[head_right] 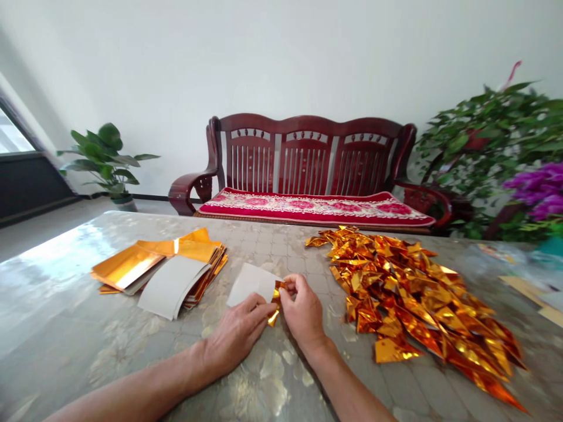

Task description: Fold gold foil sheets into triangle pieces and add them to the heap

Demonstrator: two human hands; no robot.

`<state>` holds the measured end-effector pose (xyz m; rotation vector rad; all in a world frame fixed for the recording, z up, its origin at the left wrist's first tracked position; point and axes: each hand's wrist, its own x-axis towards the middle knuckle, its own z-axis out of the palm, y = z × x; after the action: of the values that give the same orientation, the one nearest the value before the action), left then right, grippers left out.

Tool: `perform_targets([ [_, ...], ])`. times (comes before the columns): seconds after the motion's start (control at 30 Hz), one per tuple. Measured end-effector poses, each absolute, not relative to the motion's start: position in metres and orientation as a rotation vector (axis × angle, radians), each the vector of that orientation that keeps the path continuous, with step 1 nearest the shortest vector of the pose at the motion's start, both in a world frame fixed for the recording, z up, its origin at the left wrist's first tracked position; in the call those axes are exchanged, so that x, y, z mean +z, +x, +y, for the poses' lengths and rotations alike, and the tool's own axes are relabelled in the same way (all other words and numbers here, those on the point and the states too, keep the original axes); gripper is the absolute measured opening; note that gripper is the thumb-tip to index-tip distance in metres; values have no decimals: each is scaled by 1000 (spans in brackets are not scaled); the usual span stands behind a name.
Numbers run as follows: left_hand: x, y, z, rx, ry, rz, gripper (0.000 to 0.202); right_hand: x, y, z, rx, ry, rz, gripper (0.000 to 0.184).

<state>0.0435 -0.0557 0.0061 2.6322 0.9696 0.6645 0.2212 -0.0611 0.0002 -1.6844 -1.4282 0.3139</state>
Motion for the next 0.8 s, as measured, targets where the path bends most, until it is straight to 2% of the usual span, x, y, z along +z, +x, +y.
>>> perform_targets([
  [0.1,9,41,-49,1047,2515,922,40,5,218,-68,-38,-1537,-1570,12],
  [0.2,13,40,-43,1171,2461,907,47,14,213,-77,-291,-1389,-1757,12],
  [0.27,15,39,-40,1165,2447,900,42,18,209,-82,-350,-1341,-1806,13],
  [0.4,21,37,-35,1238,2356,839,16,20,206,-82,-275,-1356,-1756,13],
  [0.57,24,38,-32,1534,2040,793,13,23,215,-80,-238,-1368,-1824,12],
  [0.7,21,35,-30,1514,1991,759,14,27,229,-81,-418,-1346,-1853,18],
  [0.8,18,30,-27,1420,2251,872,8,28,238,-82,-579,-1413,-1890,22],
])
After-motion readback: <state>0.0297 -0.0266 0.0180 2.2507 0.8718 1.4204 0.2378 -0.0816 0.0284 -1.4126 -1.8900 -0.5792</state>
